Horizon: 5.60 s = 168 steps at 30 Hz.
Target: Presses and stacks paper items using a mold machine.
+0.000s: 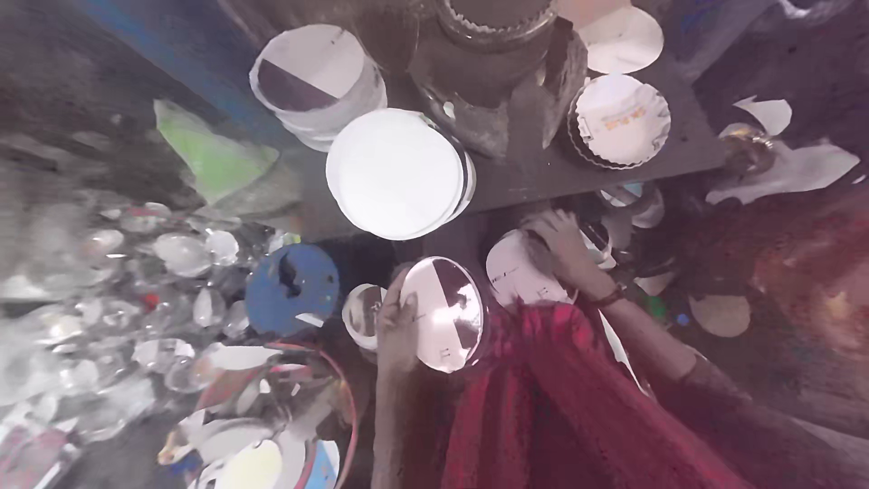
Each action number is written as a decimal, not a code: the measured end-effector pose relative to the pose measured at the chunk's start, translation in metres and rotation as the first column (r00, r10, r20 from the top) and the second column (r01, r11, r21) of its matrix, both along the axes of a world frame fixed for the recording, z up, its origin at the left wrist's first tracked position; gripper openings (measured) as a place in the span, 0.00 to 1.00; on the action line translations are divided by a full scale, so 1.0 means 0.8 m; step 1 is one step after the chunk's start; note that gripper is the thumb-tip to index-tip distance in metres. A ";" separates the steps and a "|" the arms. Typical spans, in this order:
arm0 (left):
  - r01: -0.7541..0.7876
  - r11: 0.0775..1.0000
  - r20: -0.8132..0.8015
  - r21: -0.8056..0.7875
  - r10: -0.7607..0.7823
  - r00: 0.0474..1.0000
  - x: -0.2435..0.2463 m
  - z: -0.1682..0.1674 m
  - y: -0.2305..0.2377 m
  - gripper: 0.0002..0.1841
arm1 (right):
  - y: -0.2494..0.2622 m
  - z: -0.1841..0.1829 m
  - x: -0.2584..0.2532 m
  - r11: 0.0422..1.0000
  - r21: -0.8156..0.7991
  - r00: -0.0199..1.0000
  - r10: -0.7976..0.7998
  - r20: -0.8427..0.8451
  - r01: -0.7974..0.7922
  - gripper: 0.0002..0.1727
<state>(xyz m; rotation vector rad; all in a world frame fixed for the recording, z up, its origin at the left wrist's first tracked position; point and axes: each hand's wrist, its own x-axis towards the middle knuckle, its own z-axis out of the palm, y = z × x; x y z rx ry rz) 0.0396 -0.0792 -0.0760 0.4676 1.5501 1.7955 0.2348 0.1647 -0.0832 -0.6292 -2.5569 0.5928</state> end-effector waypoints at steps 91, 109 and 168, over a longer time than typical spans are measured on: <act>0.590 0.782 0.106 0.200 -0.616 0.781 0.045 0.040 0.038 0.21 | 0.100 0.246 -0.205 0.907 0.345 0.936 -0.311 0.162 0.241 0.05; 0.250 0.870 -0.209 0.424 -0.175 0.962 0.048 0.126 0.177 0.31 | 0.068 0.161 0.030 0.977 0.066 0.957 -0.182 -0.227 0.201 0.33; -0.356 0.925 -0.717 0.130 0.336 0.611 -0.072 0.119 0.103 0.45 | -0.032 0.156 -0.166 0.987 -0.096 0.754 0.037 -0.656 -0.132 0.14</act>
